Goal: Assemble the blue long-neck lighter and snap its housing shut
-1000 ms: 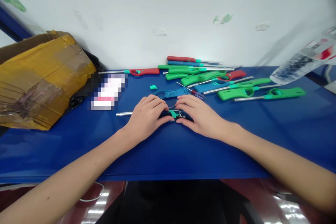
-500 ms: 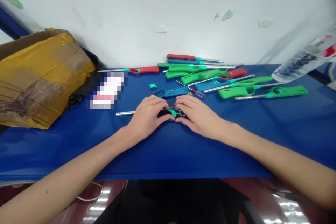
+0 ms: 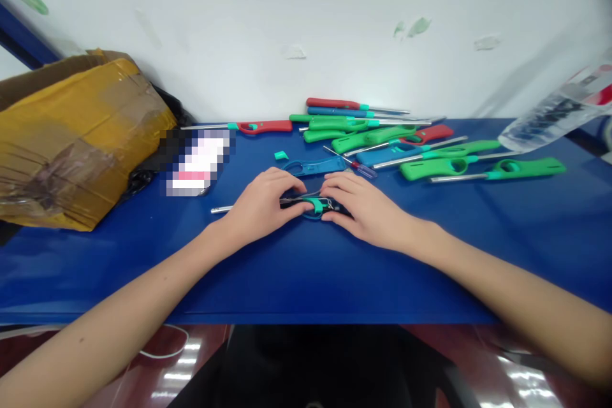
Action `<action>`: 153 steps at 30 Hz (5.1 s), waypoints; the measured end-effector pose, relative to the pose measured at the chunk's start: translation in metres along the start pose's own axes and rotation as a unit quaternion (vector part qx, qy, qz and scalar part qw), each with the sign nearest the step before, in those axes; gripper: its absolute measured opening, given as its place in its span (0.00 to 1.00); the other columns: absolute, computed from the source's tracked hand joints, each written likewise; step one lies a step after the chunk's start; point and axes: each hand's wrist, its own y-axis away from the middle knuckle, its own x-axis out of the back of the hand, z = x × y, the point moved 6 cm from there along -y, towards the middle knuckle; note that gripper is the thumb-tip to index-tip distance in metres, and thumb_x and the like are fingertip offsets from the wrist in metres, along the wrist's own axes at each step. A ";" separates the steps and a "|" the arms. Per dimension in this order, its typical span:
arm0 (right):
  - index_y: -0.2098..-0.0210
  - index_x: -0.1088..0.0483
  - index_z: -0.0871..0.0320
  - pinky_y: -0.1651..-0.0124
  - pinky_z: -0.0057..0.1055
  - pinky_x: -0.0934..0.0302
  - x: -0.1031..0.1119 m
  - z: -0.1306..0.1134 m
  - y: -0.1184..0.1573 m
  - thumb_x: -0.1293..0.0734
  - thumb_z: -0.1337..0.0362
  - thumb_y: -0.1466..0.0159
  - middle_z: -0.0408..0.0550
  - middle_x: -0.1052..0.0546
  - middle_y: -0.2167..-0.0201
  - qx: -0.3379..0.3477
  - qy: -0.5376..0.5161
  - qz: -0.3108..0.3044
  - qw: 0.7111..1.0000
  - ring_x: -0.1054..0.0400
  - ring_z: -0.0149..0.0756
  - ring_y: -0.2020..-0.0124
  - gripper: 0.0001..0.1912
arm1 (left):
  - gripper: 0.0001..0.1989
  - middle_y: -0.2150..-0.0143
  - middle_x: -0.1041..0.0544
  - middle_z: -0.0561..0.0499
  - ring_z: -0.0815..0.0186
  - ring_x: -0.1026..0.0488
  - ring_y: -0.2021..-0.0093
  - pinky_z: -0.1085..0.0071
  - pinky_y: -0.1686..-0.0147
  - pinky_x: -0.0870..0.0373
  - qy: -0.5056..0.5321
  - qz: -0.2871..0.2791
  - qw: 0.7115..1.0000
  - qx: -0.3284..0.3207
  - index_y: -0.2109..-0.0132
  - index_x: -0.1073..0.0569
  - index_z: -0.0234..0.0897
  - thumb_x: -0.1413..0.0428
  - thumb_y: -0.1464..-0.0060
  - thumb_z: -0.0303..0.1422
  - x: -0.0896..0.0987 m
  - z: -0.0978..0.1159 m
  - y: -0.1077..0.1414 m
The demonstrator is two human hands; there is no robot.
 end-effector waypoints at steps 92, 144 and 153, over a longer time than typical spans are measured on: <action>0.61 0.24 0.57 0.49 0.39 0.30 0.008 -0.028 -0.002 0.36 0.67 0.34 0.50 0.18 0.59 -0.024 0.039 0.065 0.997 0.24 0.43 0.54 0.08 | 0.03 0.60 0.22 0.49 0.58 0.30 0.55 0.60 0.52 0.32 -0.014 -0.064 0.992 0.104 0.64 0.26 0.36 0.44 0.46 0.28 -0.013 0.018 0.002; 0.49 0.26 0.60 0.42 0.46 0.36 0.013 0.002 0.004 0.32 0.61 0.34 0.54 0.21 0.53 0.000 0.011 0.013 1.000 0.30 0.46 0.49 0.16 | 0.09 0.54 0.25 0.44 0.59 0.29 0.53 0.62 0.52 0.30 -0.099 -0.012 0.983 -0.156 0.52 0.25 0.37 0.45 0.37 0.32 0.006 0.029 0.007; 0.50 0.26 0.60 0.45 0.44 0.35 0.016 -0.004 0.005 0.33 0.62 0.34 0.54 0.21 0.55 0.029 0.039 0.039 0.998 0.29 0.45 0.51 0.14 | 0.07 0.57 0.23 0.44 0.59 0.28 0.55 0.63 0.52 0.30 -0.145 0.008 0.972 -0.184 0.55 0.27 0.34 0.44 0.37 0.32 0.010 0.034 0.008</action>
